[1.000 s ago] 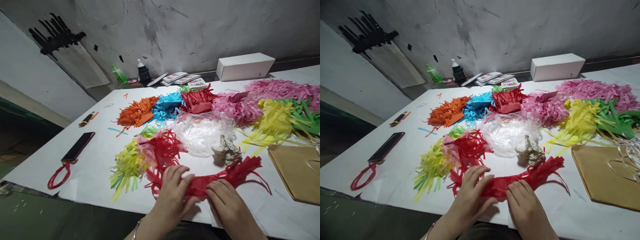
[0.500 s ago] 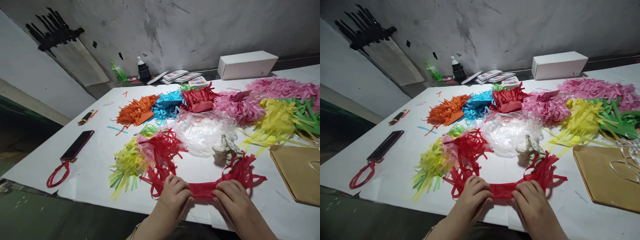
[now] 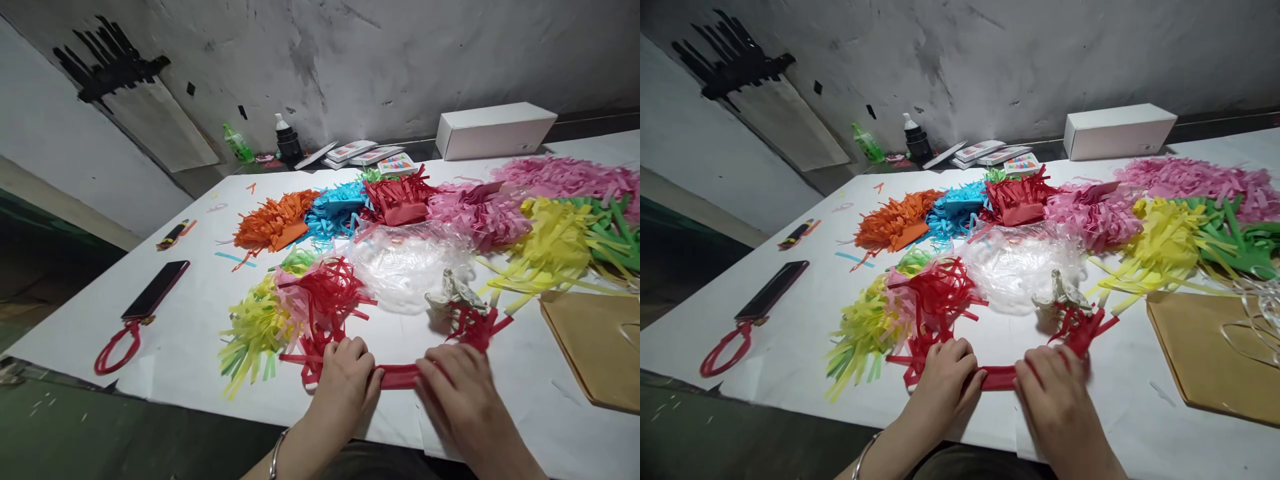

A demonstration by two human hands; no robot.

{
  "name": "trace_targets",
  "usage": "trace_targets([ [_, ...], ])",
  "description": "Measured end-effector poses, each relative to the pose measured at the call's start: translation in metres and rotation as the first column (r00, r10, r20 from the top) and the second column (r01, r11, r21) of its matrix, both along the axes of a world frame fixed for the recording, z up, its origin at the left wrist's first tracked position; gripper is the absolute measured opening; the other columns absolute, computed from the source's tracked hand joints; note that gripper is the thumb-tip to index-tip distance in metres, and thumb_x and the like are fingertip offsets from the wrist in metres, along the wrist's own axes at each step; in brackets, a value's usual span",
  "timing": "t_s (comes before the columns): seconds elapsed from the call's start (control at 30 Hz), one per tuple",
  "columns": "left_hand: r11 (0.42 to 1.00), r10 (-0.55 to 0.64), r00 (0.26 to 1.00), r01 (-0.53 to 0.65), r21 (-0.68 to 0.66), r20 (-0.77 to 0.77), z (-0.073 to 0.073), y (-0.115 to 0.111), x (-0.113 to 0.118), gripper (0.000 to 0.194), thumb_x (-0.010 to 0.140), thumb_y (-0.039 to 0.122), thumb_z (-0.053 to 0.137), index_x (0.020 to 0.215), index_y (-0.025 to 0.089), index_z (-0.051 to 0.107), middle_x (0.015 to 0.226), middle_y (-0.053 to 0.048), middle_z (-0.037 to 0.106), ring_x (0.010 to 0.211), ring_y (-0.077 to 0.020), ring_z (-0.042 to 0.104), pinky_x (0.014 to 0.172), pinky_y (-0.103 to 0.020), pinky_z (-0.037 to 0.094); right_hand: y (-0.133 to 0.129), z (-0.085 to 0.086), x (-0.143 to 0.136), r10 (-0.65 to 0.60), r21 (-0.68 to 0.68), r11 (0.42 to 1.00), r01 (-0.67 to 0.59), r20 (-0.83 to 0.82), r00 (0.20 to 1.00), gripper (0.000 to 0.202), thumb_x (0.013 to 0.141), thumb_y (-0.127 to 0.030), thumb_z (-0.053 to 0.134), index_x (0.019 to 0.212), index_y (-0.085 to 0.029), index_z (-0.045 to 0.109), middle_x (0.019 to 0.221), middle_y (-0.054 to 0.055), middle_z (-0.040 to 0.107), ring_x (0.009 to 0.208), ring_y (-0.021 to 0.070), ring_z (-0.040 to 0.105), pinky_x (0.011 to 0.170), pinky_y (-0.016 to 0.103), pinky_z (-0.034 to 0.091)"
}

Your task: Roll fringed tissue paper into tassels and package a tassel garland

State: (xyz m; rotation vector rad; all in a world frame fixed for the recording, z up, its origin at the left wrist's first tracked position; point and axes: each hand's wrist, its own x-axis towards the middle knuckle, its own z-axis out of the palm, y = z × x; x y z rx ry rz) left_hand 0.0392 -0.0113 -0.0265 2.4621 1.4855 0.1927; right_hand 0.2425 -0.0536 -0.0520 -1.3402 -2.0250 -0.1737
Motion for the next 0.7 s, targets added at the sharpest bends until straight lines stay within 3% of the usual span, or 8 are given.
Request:
trace_targets([
  [0.1, 1.000, 0.009, 0.998, -0.011, 0.027, 0.068, -0.002, -0.002, -0.004, 0.009, 0.090, 0.024, 0.067, 0.084, 0.018, 0.064, 0.093, -0.006, 0.065, 0.088, -0.0252, 0.059, 0.087, -0.049, 0.042, -0.001, -0.003, -0.009, 0.176, 0.011, 0.984, -0.176, 0.028, 0.984, 0.025, 0.097, -0.007, 0.043, 0.097, -0.013, 0.068, 0.086, 0.008, 0.067, 0.086, 0.0225, 0.058, 0.092, 0.042, 0.040],
  [0.23, 0.974, -0.151, 0.962, 0.105, 0.203, 0.227, -0.006, -0.008, -0.006, 0.026, 0.086, 0.038, 0.073, 0.103, 0.021, 0.064, 0.109, -0.008, 0.067, 0.100, -0.0274, 0.058, 0.104, -0.057, 0.030, -0.001, -0.004, -0.016, 0.204, 0.009, 0.979, -0.203, -0.061, 0.977, 0.022, 0.095, -0.004, 0.047, 0.089, -0.013, 0.065, 0.080, 0.007, 0.063, 0.078, 0.0198, 0.053, 0.082, 0.036, 0.040],
  [0.3, 0.946, -0.240, 0.934, 0.164, 0.279, 0.265, -0.009, -0.010, -0.005, 0.008, 0.093, 0.028, 0.064, 0.099, 0.024, 0.065, 0.103, -0.004, 0.068, 0.099, -0.0239, 0.057, 0.109, -0.056, 0.023, -0.001, -0.003, -0.019, 0.209, -0.025, 0.977, -0.213, -0.113, 0.971, 0.018, 0.096, -0.007, 0.048, 0.091, -0.014, 0.064, 0.081, 0.006, 0.062, 0.079, 0.0195, 0.053, 0.082, 0.035, 0.039],
  [0.37, 0.934, -0.281, 0.914, 0.190, 0.301, 0.292, -0.012, -0.010, -0.004, 0.014, 0.096, 0.015, 0.054, 0.091, 0.023, 0.064, 0.091, 0.000, 0.069, 0.092, -0.0201, 0.057, 0.109, -0.052, 0.023, 0.000, -0.003, -0.022, 0.210, -0.054, 0.975, -0.215, -0.087, 0.974, 0.022, 0.099, -0.010, 0.044, 0.092, -0.015, 0.064, 0.080, 0.005, 0.062, 0.078, 0.0197, 0.052, 0.083, 0.037, 0.037],
  [0.53, 0.958, -0.272, 0.891, 0.216, 0.187, 0.365, -0.011, -0.003, -0.006, 0.013, 0.092, 0.017, 0.062, 0.079, 0.019, 0.060, 0.082, 0.000, 0.067, 0.086, -0.0189, 0.056, 0.101, -0.046, 0.032, 0.003, -0.007, -0.013, 0.192, -0.087, 0.978, -0.190, 0.012, 0.981, 0.036, 0.102, -0.011, 0.033, 0.078, -0.018, 0.059, 0.073, 0.003, 0.058, 0.074, 0.0199, 0.048, 0.085, 0.038, 0.035],
  [0.7, 0.982, -0.190, 0.918, 0.183, 0.052, 0.348, -0.006, -0.005, -0.018, 0.013, 0.092, 0.020, 0.064, 0.079, 0.020, 0.062, 0.085, -0.001, 0.067, 0.087, -0.0204, 0.056, 0.092, -0.044, 0.035, 0.003, -0.008, 0.017, 0.110, -0.158, 0.979, -0.129, -0.120, 0.987, 0.029, 0.103, -0.020, 0.039, 0.086, -0.020, 0.063, 0.085, 0.004, 0.064, 0.084, 0.0199, 0.054, 0.093, 0.041, 0.033],
])
